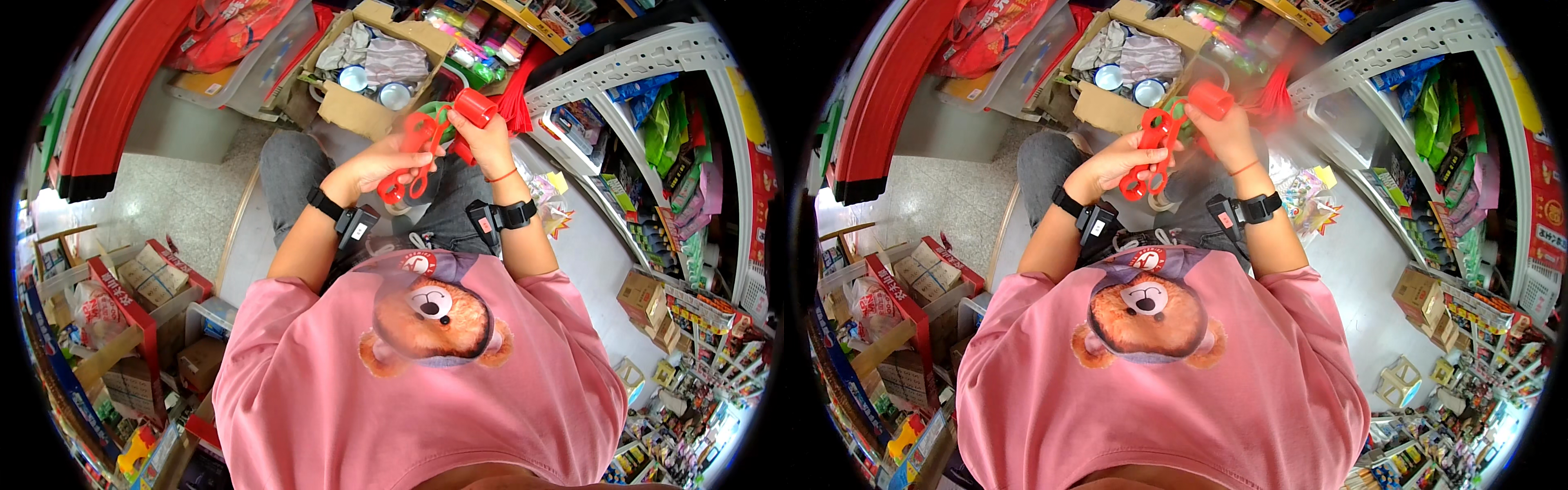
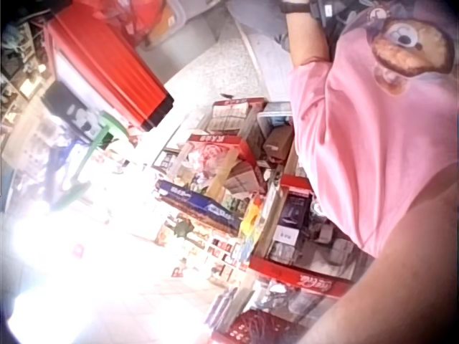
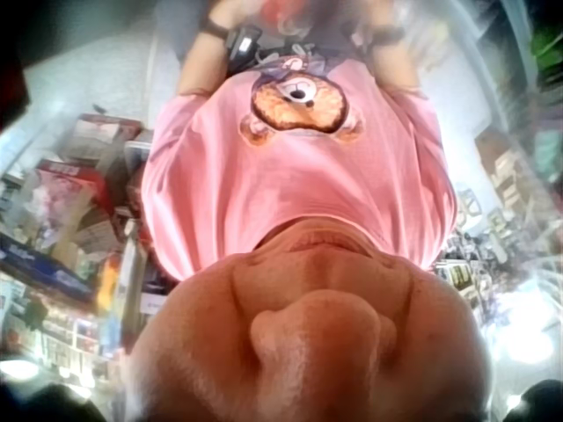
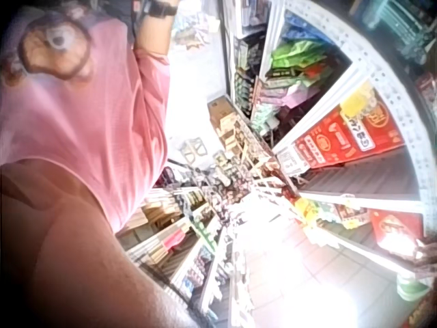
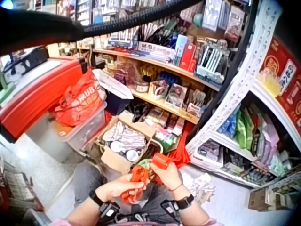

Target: The person threads a roll of packing tape into a red tape dispenser and tests it by applying tape to a small plastic object and a box.

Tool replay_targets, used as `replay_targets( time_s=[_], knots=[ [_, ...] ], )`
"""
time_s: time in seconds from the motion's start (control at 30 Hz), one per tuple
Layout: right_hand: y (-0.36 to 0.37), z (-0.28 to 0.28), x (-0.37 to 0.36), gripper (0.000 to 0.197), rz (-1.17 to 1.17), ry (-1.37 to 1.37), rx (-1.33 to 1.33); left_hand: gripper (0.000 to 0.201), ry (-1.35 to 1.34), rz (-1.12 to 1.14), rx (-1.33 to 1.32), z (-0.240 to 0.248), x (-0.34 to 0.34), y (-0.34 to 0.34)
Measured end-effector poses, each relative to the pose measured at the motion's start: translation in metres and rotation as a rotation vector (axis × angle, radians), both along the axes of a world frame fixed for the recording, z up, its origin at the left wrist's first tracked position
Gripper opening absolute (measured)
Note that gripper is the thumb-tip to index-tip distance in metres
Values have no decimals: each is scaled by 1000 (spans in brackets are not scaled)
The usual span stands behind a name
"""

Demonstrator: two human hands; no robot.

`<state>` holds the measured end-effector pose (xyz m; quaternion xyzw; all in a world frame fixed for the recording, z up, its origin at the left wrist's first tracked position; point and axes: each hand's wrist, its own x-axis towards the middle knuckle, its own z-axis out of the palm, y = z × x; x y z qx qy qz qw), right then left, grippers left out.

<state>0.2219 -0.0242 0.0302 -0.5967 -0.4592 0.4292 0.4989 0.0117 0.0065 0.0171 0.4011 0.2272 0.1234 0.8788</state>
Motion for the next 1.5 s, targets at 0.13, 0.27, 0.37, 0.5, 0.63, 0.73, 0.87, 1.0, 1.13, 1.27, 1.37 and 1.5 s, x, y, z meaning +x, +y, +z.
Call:
replay_targets(
  time_s=[0.13,0.27,0.37,0.5,0.63,0.73,0.87,1.0,1.13,1.27,1.37,1.5],
  knots=[
    [-1,1,-10,33,13,-104,-20,36,17,123,19,7,8,-7],
    [3,-9,-13,32,29,-301,102,25,-10,182,-29,-6,9,-4],
    [0,7,-15,33,-42,-145,-84,20,-72,197,-115,-13,4,-2],
    [2,-8,-9,34,24,-151,29,19,-91,193,-164,-6,11,-5],
    [2,-13,-13,34,55,-151,42,18,-50,123,-199,0,10,-8],
    [3,-14,-16,35,46,-232,84,17,-17,48,-39,-9,10,-4],
    [2,-4,-17,37,-4,-240,23,22,18,115,-70,-4,7,-3],
    [0,-4,-7,37,55,-115,5,28,121,225,-58,9,8,-7],
    [-4,-12,-8,35,142,-97,-3,31,-13,173,-86,-6,11,-5],
    [-3,-15,-13,35,154,-37,-10,30,-16,94,23,-7,17,-11],
    [-3,-17,-10,35,150,27,-30,28,-5,145,9,-5,16,-12],
    [-1,-17,-11,34,134,18,-6,27,-1,198,-12,1,20,-13]
  ],
)
